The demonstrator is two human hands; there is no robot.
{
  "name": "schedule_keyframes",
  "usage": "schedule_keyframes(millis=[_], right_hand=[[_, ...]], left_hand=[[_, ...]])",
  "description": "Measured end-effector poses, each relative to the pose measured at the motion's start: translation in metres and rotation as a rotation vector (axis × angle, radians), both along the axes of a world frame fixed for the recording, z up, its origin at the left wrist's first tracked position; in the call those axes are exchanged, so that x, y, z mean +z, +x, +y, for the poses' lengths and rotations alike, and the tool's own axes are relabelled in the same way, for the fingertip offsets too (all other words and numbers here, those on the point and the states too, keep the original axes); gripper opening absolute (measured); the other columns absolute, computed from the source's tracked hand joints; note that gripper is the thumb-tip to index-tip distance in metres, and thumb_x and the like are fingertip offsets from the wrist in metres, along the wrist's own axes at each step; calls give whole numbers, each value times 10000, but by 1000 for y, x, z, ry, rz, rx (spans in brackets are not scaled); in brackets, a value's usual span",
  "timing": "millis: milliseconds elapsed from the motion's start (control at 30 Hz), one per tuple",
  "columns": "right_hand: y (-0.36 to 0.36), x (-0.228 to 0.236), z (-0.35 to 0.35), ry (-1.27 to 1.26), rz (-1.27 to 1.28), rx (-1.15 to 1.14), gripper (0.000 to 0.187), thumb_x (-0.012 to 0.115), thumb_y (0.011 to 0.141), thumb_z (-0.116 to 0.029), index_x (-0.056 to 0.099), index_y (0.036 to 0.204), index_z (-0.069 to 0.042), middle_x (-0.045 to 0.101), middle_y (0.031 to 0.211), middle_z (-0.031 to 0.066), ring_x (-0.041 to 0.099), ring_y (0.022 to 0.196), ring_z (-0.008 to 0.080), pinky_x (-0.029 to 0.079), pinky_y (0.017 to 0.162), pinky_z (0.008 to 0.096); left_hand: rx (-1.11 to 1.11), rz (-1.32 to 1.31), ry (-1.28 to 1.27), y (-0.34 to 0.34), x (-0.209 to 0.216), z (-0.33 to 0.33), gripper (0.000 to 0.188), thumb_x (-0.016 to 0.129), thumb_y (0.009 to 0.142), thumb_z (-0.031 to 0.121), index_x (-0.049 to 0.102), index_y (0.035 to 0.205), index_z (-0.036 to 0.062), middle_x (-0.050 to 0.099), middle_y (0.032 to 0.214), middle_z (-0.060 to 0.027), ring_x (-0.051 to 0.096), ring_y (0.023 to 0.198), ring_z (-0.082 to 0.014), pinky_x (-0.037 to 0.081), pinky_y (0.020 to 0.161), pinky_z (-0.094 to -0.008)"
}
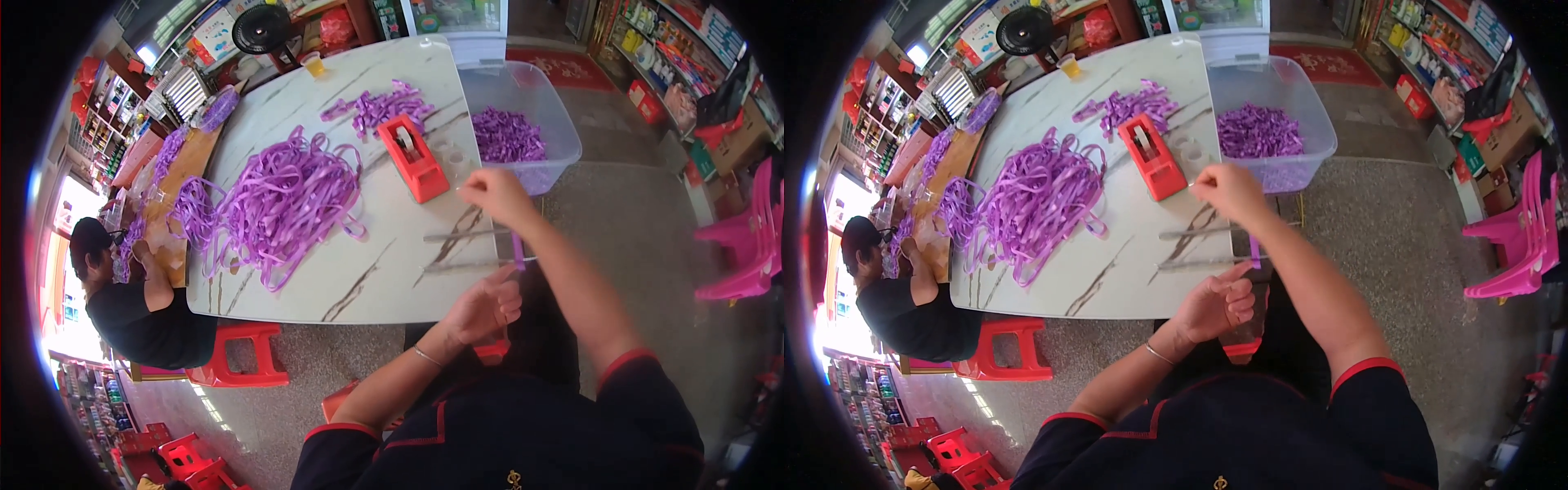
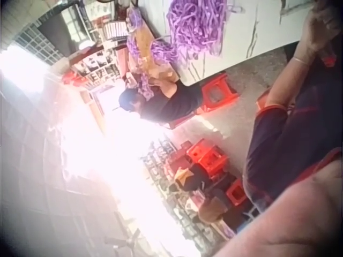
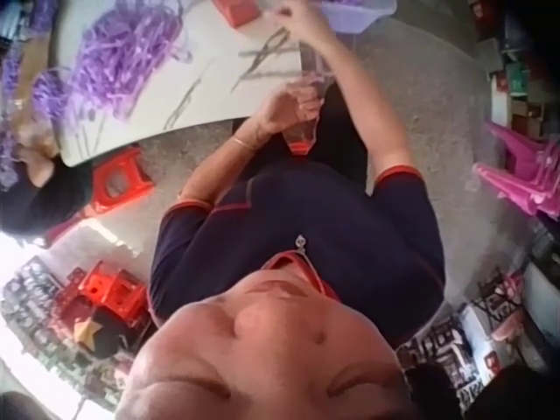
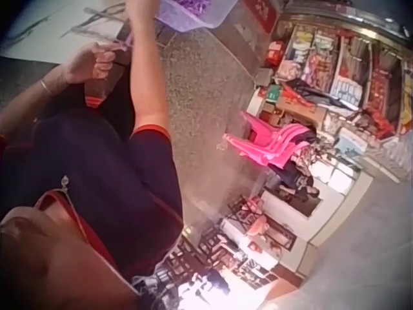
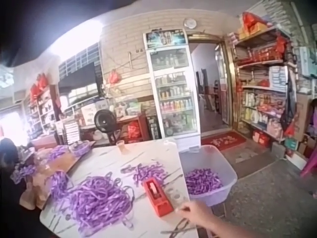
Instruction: Bundling purple plastic strips using a metal rod jig on a table.
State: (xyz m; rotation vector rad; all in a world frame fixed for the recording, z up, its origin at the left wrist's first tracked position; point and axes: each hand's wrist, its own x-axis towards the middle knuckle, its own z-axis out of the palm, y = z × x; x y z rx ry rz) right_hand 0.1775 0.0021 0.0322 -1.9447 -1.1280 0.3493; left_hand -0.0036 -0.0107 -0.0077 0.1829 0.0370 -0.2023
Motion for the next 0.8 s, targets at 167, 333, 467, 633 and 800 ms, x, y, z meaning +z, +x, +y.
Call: schedule_keyframes(millis=[167, 333, 467, 633, 800], right_hand=[[21, 53, -49, -175, 339, 418, 204, 582, 822, -199, 618, 762, -7, 620, 690, 17, 549, 649, 77, 425, 614, 236], [31, 37, -75, -499, 201, 517, 219, 592, 798, -247, 622, 750, -35, 626, 665, 16, 576, 640, 92, 434, 593, 258], [25, 42, -76, -691, -10, 503, 208, 591, 765, -278, 645, 771, -78, 644, 665, 11, 610, 638, 134, 449, 578, 290], [17, 42, -71, -765, -188, 485, 202, 594, 753, -300, 662, 774, -111, 651, 672, -9, 620, 654, 155, 464, 591, 319], [10, 42, -65, -837, -261, 447, 206, 613, 740, -321, 673, 753, -124, 651, 670, -2, 626, 673, 179, 475, 601, 340]], left_hand=[[-1, -9, 12, 0, 2, 4, 404, 524, 785, 183, 492, 1187, 147, 307, 692, 19, 330, 645, -126, 325, 656, -254], [-3, -51, 3, 2, 1, 3, 401, 512, 801, 176, 496, 1201, 145, 290, 685, 21, 331, 652, -125, 310, 646, -250], [-7, -38, 13, 2, 4, 2, 400, 508, 802, 168, 500, 1201, 143, 287, 682, 21, 330, 650, -125, 305, 636, -250], [4, -39, 24, 2, 2, 1, 417, 518, 794, 175, 497, 1210, 144, 291, 674, 22, 329, 646, -120, 302, 631, -249], [7, -43, 25, 2, 2, 1, 424, 525, 788, 175, 498, 1210, 144, 292, 668, 24, 329, 641, -119, 303, 629, -248]])
